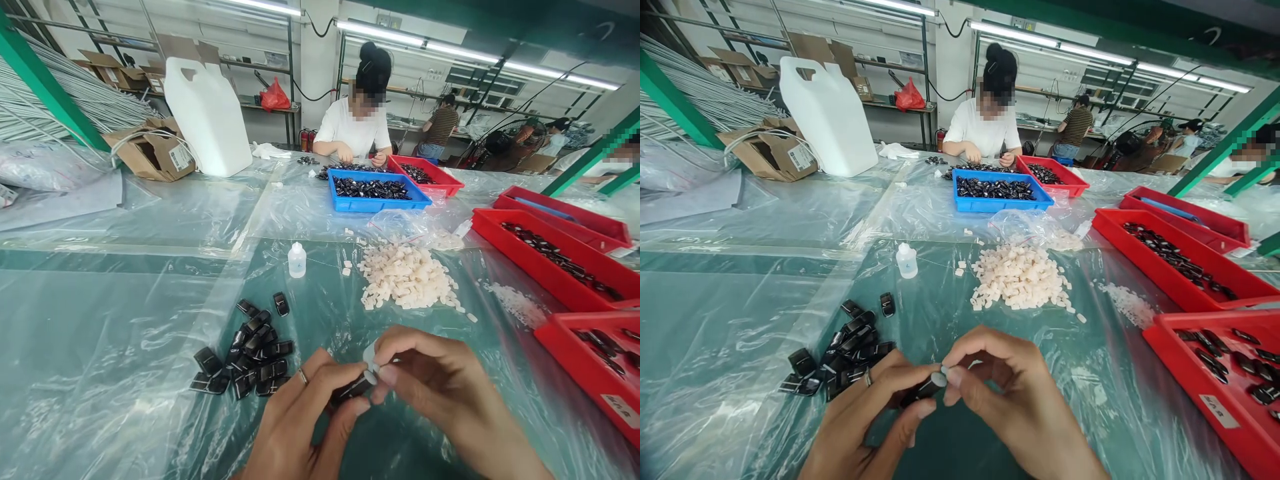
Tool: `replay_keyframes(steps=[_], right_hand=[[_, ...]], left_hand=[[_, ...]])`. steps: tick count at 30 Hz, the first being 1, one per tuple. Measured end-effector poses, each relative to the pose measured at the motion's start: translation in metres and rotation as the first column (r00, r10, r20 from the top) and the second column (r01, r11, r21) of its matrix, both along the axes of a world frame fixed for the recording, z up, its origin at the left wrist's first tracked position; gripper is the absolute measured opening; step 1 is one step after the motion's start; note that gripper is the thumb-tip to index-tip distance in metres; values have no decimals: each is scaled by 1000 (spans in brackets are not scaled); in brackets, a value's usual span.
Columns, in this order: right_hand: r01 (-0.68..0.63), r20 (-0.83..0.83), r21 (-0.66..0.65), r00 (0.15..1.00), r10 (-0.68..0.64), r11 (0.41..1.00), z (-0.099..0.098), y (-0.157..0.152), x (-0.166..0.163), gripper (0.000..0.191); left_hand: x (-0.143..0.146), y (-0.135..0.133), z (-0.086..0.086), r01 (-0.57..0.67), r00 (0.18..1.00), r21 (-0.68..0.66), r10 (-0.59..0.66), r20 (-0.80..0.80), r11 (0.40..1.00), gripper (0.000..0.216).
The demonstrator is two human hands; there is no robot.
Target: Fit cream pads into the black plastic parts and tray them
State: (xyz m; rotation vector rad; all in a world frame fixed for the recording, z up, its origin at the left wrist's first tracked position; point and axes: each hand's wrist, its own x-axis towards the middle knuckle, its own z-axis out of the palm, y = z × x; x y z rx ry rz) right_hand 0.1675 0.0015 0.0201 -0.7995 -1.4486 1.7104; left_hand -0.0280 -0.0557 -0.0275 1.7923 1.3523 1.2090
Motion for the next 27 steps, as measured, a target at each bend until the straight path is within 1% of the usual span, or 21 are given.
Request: replay_keyframes(steps=[2, 4, 7, 11, 16, 22, 27], right_hand=[[-42, -54, -72, 998, 39, 996, -2, -1, 5, 18], [-63, -71, -96, 996, 56, 993, -4, -1, 8, 11], [-92, -104, -150, 992, 77, 984, -7, -2, 8, 11], [-110, -139, -216, 987, 81, 970, -6, -4, 4, 11], [-145, -159, -285, 982, 102, 948, -4, -4, 3, 14], [-147, -154, -304, 983, 104, 941, -6, -5, 1, 19], [-179, -176, -365, 977, 121, 914, -5, -7, 2, 18]], left_hand=[[3, 2, 2, 43, 995, -39, -40, 87, 998, 20], [6, 4, 5, 79, 982, -59, -68, 176, 995, 19], [9, 5, 8, 113, 968, -68, -94, 231, 991, 19], [10, 4, 11, 96, 969, -63, -79, 235, 993, 19], [10, 5, 11, 95, 981, 13, -96, 168, 995, 18], [6, 7, 8, 158, 975, 14, -158, 157, 987, 17], [8, 5, 13, 149, 977, 13, -149, 150, 989, 19]])
